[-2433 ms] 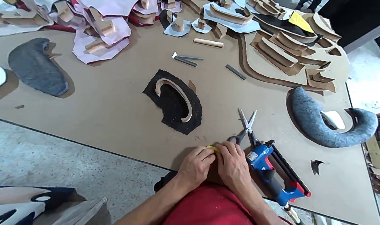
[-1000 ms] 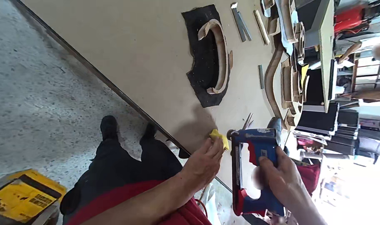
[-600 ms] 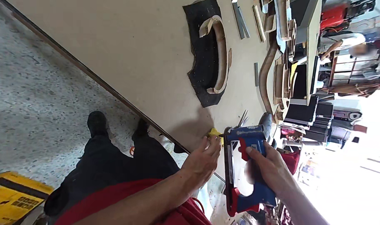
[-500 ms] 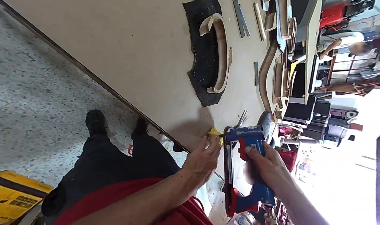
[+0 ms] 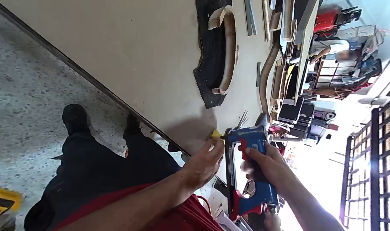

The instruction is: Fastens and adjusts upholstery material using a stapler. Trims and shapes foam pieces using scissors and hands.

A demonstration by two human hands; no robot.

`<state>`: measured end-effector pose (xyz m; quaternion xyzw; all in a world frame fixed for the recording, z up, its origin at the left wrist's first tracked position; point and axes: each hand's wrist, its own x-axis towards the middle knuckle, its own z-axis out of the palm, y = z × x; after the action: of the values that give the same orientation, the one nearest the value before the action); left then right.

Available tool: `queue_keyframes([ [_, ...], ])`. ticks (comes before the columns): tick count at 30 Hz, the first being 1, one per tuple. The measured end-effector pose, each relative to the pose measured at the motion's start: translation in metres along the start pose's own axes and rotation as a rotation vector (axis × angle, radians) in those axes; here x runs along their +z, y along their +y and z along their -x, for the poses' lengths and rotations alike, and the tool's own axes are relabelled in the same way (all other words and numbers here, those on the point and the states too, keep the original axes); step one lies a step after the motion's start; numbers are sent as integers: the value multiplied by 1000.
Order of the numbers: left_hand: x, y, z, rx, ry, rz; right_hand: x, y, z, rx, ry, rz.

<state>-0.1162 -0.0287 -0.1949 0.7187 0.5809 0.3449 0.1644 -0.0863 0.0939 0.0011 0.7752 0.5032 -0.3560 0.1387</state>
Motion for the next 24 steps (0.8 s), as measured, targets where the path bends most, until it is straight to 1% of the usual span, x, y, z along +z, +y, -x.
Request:
queue_keyframes([
  [3, -2, 0, -1, -36, -37, 42, -5, 2, -2, -37, -42, 0],
  [4, -2, 1, -1, -49, -27, 40, -4, 1, -1, -51, -38, 13],
  [7, -4, 5, 1, -86, -26, 59, 6, 5, 5, -84, 7, 54],
  [11, -6, 4, 1, -104, -58, 106, 16, 15, 13, -144, 44, 4],
  [15, -7, 6, 1, -116, -77, 105, 15, 18, 13, -141, 40, -11],
  [19, -14, 4, -2, -101, -184, 58, 16, 17, 9, -130, 19, -18],
  [21, -17, 3, -3, -98, -213, 50, 16, 12, 7, -94, 22, 7],
  [24, -11, 2, 0, -80, -125, 21, 14, 0, 7, -14, 29, 85],
])
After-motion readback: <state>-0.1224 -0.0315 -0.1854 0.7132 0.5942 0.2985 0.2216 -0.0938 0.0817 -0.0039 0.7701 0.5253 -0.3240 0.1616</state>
